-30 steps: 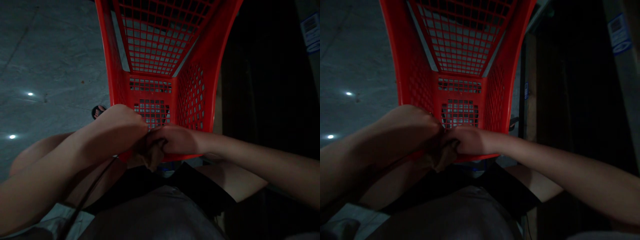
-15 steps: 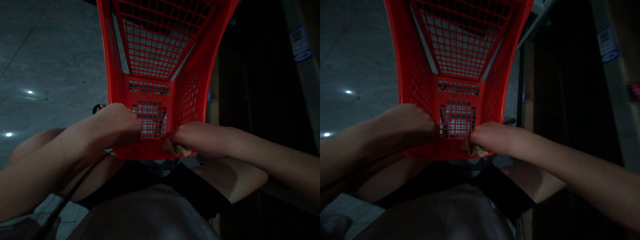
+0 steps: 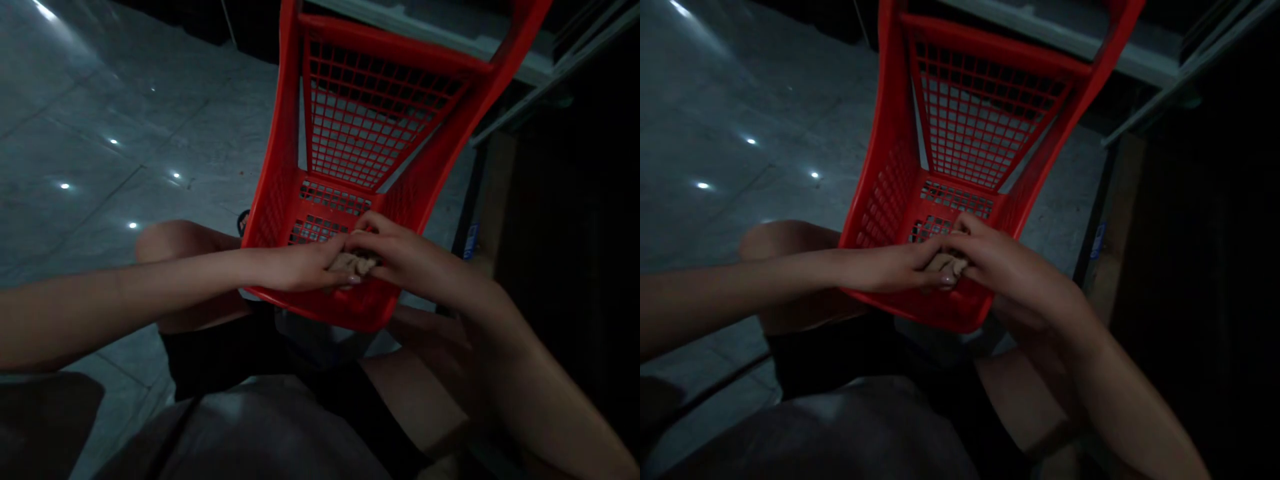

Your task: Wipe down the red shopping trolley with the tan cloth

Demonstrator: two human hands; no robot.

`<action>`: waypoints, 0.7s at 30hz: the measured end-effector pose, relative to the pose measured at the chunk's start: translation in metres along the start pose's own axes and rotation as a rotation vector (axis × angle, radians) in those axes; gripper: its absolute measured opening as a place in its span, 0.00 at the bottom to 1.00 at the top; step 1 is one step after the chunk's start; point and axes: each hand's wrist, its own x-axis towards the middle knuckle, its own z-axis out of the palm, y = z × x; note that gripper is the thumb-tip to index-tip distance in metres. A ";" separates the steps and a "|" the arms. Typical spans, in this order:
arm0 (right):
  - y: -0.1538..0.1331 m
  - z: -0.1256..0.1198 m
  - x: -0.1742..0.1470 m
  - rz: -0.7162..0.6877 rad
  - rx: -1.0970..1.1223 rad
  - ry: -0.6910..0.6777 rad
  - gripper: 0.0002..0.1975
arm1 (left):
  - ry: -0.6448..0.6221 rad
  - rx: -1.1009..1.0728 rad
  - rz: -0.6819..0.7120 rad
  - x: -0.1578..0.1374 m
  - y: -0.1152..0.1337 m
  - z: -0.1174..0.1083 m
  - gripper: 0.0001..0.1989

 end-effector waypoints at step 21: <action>0.058 -0.017 -0.005 0.029 -0.371 0.429 0.13 | -0.236 0.305 -0.184 0.080 -0.048 0.068 0.12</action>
